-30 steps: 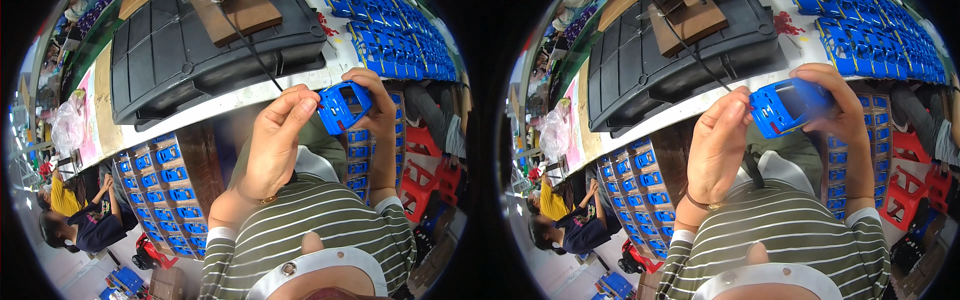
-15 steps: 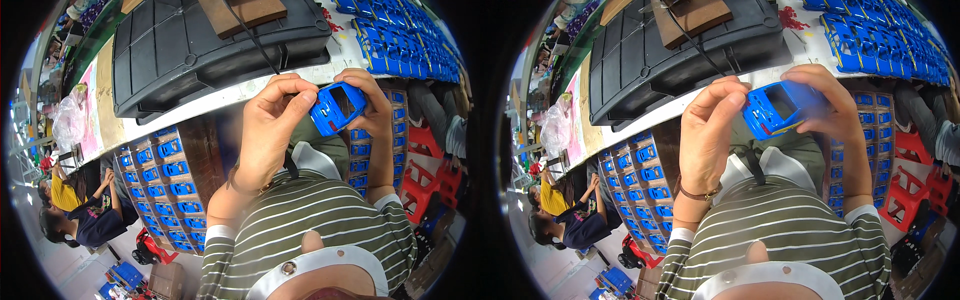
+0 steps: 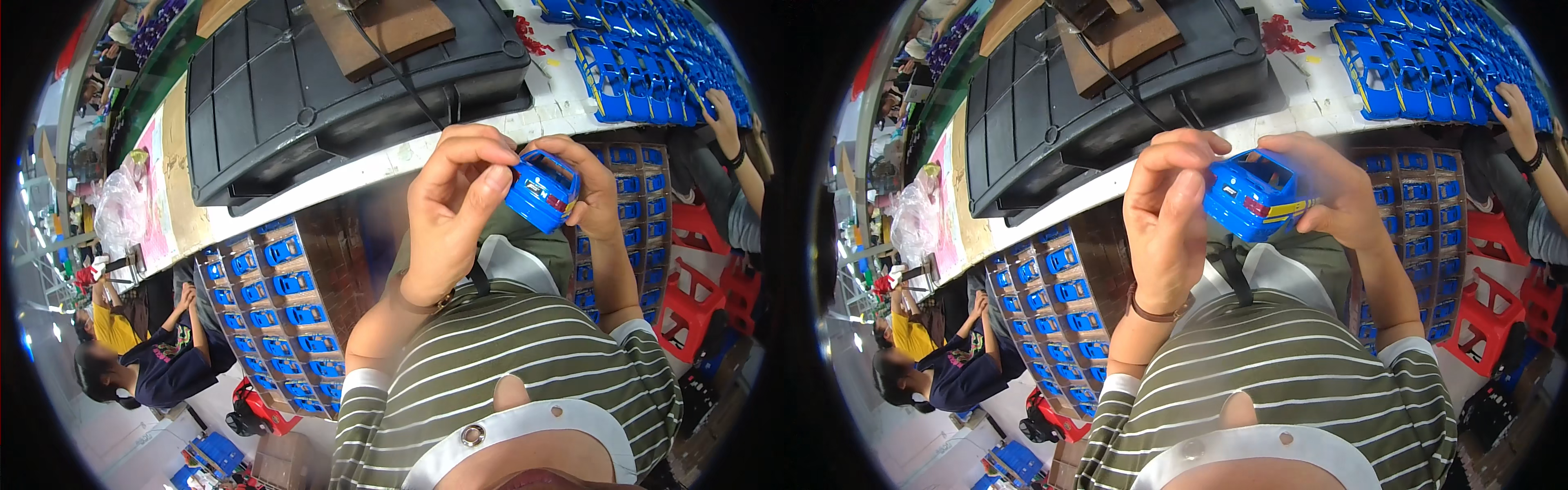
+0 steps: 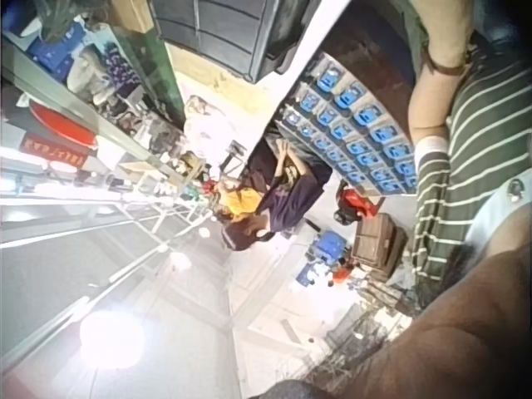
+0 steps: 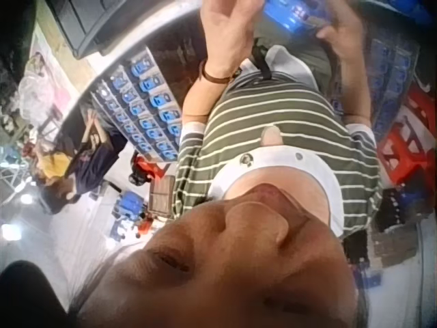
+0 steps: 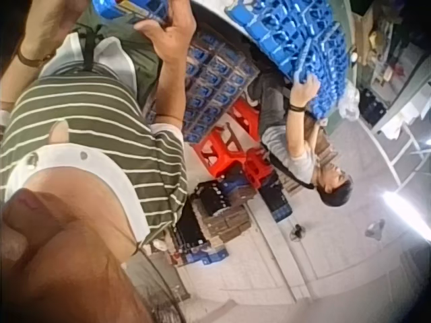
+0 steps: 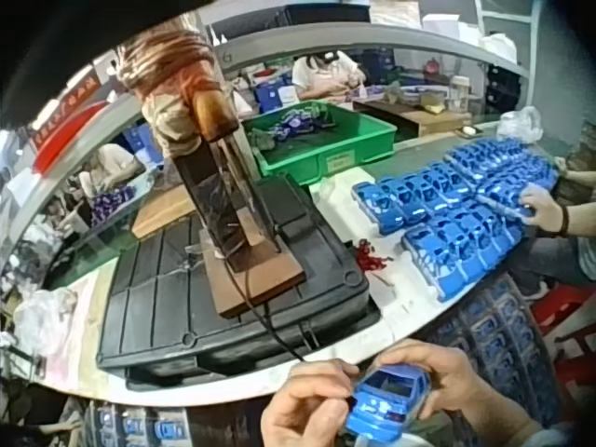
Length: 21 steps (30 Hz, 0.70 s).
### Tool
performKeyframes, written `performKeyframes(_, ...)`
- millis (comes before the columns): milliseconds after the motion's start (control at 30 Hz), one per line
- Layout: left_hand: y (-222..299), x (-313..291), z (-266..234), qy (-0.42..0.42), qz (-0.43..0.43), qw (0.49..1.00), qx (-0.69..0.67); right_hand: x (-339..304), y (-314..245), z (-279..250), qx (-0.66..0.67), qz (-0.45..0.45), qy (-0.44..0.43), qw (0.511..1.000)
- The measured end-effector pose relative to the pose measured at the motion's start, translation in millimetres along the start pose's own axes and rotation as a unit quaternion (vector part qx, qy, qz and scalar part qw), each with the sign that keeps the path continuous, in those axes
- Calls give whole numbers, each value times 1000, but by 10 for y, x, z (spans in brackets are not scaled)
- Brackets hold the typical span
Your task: Assembling small components into plastic toy car shells and applying decorative stickers.
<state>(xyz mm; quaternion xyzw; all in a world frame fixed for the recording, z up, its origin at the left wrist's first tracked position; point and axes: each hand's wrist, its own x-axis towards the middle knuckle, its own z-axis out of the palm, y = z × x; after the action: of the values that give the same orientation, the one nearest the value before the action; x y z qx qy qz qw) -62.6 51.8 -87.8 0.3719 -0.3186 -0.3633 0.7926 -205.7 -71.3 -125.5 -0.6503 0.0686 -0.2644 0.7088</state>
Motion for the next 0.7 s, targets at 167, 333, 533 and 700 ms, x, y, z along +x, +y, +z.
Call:
performKeyframes(167,-80,35,-141,-58,182,969,156,-39,-15,62,60,67,3,996)
performKeyframes(333,-43,35,-111,-72,187,967,156,-7,16,157,132,63,3,989)
performKeyframes(533,-36,0,-72,-41,150,985,72,-6,27,176,161,77,-11,984)
performKeyframes(700,16,77,-155,-113,259,937,206,-31,-5,202,182,96,-21,978)
